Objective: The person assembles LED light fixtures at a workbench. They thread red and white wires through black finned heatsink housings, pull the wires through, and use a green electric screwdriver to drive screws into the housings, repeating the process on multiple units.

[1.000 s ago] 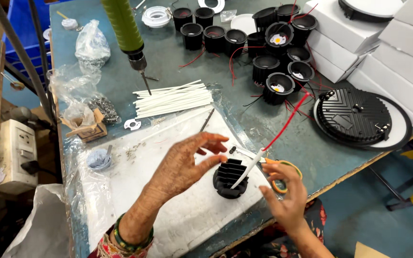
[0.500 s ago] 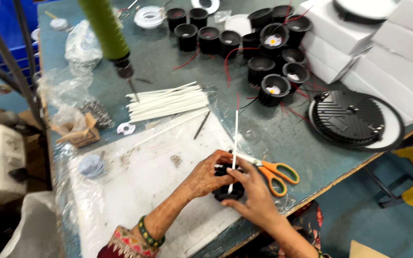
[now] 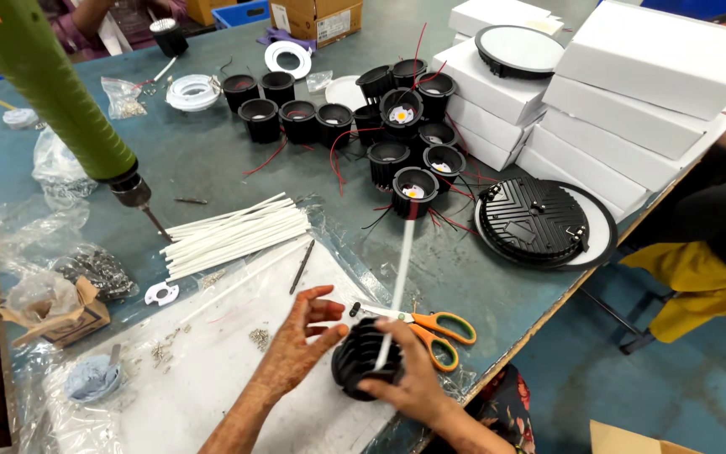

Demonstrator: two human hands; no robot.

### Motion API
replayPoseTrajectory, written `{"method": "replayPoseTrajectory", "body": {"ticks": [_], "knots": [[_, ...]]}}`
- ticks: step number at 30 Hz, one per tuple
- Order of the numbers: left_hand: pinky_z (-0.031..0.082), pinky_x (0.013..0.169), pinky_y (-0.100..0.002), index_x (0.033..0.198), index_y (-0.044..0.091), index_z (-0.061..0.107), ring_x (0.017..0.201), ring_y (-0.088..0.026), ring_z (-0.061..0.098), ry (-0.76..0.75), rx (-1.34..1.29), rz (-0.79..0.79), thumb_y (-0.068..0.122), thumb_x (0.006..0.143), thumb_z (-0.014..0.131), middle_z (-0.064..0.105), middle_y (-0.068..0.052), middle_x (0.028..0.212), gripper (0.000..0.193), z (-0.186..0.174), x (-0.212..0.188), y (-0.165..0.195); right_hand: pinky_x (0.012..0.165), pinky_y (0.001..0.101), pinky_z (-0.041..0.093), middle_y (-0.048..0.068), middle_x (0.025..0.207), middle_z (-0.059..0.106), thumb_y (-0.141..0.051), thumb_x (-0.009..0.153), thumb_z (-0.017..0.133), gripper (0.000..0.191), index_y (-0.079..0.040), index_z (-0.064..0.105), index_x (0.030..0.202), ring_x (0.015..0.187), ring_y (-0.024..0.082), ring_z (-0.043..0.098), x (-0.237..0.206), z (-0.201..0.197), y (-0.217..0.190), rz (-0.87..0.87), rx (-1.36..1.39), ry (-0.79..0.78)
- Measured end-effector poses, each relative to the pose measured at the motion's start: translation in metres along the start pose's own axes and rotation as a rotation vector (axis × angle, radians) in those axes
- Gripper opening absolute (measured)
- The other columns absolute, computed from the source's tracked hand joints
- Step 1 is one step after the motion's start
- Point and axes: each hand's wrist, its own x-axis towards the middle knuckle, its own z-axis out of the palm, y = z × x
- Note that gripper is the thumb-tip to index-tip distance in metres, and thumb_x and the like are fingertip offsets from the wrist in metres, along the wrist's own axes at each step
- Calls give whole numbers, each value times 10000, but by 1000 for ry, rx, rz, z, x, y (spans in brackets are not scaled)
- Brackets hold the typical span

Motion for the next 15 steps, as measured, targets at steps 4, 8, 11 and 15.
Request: {"method": "replayPoseTrajectory", "body": {"ticks": [4,8,11,15], "knots": [[588,924,-366,1326,123,562,1093,-185,731,98,23,52,208,868,755,750,-87,1167,504,-12,-12,31,1095,421,437,227,1404,552,-496,886,771,924,-75,325,1577,1275,301,560,20,-29,-22,21,252,261],[592,925,-335,1232,145,652,1060,-163,762,109,93,38,199,858,759,797,-59,1130,393,-7,-25,69,1029,529,496,331,1487,450,-499,951,695,859,-141,254,1595,1280,358,548,47,-60,-68,-13,937,270],[607,880,-346,1152,150,689,1035,-152,764,101,233,-10,211,849,759,764,8,1160,317,1,-44,86,1030,533,500,322,1616,379,-526,991,617,839,-125,269,1641,1301,352,536,47,-70,-96,28,1191,263],[612,900,-351,1119,127,706,1053,-175,732,39,296,178,222,876,759,735,-6,1146,266,14,-60,101,979,550,534,298,1643,347,-563,1036,526,735,-104,376,1590,1285,360,563,40,-80,-104,210,1492,216]]}}
